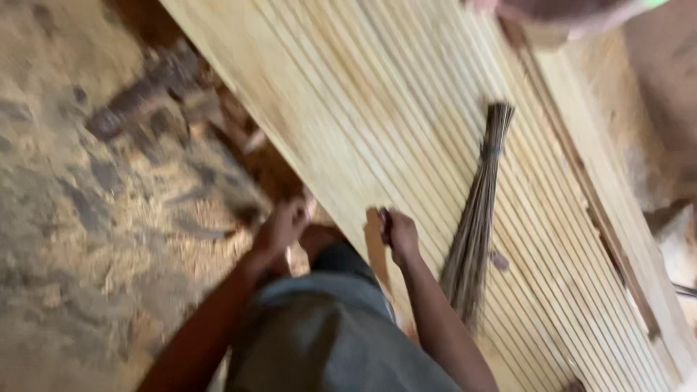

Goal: The person scrapes a large wooden panel with a small metal tool, moving methodically across the surface to remove material. The person holds the panel with one hand while scraping with the other, occasionally shifting position to reach different areas.

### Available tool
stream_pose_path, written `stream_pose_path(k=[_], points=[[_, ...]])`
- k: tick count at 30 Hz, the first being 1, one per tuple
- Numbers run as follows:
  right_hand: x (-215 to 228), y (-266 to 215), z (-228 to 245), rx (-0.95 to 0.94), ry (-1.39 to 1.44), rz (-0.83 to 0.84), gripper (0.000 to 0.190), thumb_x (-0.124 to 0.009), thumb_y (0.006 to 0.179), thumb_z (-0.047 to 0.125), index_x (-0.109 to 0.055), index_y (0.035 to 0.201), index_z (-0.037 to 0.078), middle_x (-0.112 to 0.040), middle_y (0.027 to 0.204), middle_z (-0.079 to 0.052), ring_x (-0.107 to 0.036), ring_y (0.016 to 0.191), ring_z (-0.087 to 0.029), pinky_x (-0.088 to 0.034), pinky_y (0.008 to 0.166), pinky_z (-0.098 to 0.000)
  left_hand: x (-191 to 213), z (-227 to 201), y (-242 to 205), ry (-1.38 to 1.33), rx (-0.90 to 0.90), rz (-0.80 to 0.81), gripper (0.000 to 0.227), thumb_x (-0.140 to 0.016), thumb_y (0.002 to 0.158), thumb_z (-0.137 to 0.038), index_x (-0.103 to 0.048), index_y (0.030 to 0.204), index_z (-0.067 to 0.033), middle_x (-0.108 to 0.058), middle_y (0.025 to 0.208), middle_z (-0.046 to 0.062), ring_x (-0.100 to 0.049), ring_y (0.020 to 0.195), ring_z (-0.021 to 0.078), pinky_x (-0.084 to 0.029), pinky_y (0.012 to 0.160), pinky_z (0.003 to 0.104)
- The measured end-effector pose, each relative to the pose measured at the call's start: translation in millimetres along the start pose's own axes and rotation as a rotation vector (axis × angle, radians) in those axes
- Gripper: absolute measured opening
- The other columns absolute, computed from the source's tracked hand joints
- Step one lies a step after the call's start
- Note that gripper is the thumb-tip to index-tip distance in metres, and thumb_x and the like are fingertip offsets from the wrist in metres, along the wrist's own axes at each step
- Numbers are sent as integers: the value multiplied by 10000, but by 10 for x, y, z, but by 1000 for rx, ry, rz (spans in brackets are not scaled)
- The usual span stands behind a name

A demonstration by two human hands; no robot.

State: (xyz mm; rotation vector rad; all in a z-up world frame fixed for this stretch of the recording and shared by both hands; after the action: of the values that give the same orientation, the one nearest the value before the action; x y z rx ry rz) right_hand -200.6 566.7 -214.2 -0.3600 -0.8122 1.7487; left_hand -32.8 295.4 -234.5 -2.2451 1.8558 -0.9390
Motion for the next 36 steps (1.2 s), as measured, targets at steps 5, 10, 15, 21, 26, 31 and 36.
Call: stream_pose_path(k=[5, 10, 15, 21, 26, 31, 36], points=[[177, -166, -45, 87, 34, 33, 331, -478, 1034, 245, -636, 825, 42, -579, 611, -63, -479, 454, -134, -378, 420, -307, -286, 205, -334, 88, -51, -115, 463, -720, 895, -249, -625, 1286, -20, -667, 1185, 237, -645, 1089, 422, -535, 917, 501], [378, 288, 0, 226, -394, -57, 377, -531, 1057, 242, -685, 833, -18, -602, 708, -89, -504, 620, -170, -420, 578, -344, -476, 91, 64, 254, -171, -476, 402, -676, 1011, -270, -609, 1309, -9, -639, 1263, 249, -614, 1209, 407, -490, 1076, 519], [478, 570, 91, 646, -538, -4, 255, -589, 978, 148, -724, 1096, -33, -752, 1023, -164, -709, 948, -240, -543, 871, -390, -670, -244, 792, 437, -39, -661, 564, -688, 974, -308, -558, 1448, -32, -520, 1403, 266, -412, 1389, 509, -318, 1143, 618], [358, 574, 47, 860, -769, -54, 132, -716, 899, 47, -709, 1014, -18, -712, 938, -188, -696, 835, -310, -572, 763, -419, -1003, -542, 1172, 439, -72, -868, 713, -712, 1032, -382, -414, 1584, -43, -244, 1651, 336, -172, 1559, 480, -141, 1253, 675], [333, 276, 33, 1138, -830, -46, 63, -706, 942, -18, -680, 999, -11, -658, 903, -166, -642, 816, -336, -521, 731, -454, -1123, -641, 1153, 441, 66, -808, 733, -687, 1045, -419, -391, 1615, -67, -295, 1646, 316, -212, 1555, 474, -122, 1266, 678], [154, 374, 72, 1145, -767, -88, 82, -718, 925, -8, -667, 986, -27, -643, 899, -183, -632, 774, -326, -523, 657, -424, -1018, -653, 1210, 489, 121, -758, 700, -649, 1062, -465, -417, 1566, -37, -370, 1573, 315, -263, 1511, 483, -118, 1244, 704], [169, 382, 99, 1236, -822, -70, 69, -699, 950, -20, -633, 954, -1, -629, 891, -177, -631, 801, -357, -537, 702, -452, -1031, -653, 1207, 474, 108, -757, 692, -636, 1068, -453, -415, 1568, -29, -368, 1578, 331, -257, 1507, 500, -89, 1239, 687]])
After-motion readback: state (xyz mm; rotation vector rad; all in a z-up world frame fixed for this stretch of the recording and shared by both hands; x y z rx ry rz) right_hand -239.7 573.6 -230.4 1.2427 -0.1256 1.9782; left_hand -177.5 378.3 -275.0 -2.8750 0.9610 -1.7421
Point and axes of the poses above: each hand's wrist, its own y-axis towards the middle knuckle, its own x-axis out of the back of the hand, z = x × y, the point moved 1 cm from there along y, towards the middle knuckle
